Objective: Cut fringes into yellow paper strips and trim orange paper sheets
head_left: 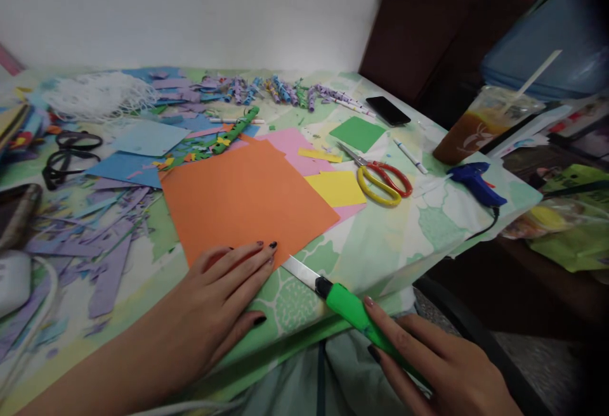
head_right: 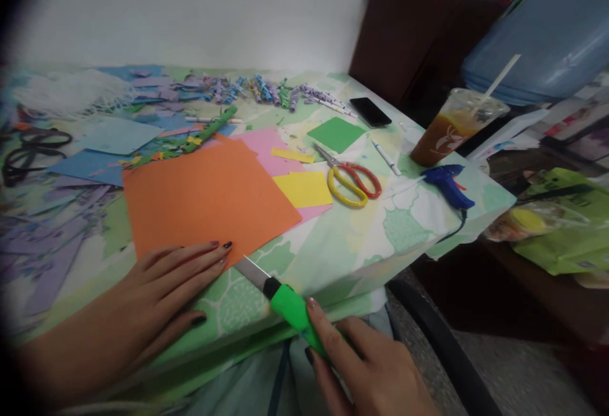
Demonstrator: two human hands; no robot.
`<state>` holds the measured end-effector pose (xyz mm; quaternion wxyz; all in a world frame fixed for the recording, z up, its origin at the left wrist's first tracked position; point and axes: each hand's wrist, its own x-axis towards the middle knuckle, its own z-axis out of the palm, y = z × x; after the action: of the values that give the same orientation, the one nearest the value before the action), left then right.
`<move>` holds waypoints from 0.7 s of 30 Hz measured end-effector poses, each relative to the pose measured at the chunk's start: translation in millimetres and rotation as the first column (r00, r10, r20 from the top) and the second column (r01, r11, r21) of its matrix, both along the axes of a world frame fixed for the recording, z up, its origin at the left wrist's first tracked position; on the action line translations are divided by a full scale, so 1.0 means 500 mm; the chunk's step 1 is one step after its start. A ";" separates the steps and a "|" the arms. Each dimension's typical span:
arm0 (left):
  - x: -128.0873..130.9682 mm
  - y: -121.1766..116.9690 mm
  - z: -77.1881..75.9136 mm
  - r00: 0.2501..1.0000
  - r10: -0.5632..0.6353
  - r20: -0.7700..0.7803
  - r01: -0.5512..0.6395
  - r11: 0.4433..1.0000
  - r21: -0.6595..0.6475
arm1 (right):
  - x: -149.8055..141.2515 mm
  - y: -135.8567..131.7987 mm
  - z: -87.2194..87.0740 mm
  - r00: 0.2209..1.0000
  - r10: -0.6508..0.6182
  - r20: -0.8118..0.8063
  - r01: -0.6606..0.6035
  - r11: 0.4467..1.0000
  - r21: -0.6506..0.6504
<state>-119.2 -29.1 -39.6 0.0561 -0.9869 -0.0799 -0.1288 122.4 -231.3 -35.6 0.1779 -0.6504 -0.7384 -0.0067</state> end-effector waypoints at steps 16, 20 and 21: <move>-0.007 -0.001 -0.011 0.999 0.025 0.025 -0.024 0.998 -0.054 | -0.004 0.004 -0.007 0.999 -0.009 0.038 0.008 0.999 0.031; -0.007 0.000 -0.014 0.999 0.028 0.027 -0.026 0.997 -0.074 | -0.006 0.008 -0.006 1.000 -0.004 0.030 0.003 1.000 0.026; -0.007 0.000 -0.014 0.999 0.027 0.027 -0.025 0.997 -0.072 | -0.007 0.011 -0.006 1.000 -0.003 0.028 0.003 1.000 0.015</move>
<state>-122.7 -29.1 -46.7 0.0212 -0.9852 -0.0983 -0.1389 119.0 -225.8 -38.3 0.1725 -0.6500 -0.7398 -0.0218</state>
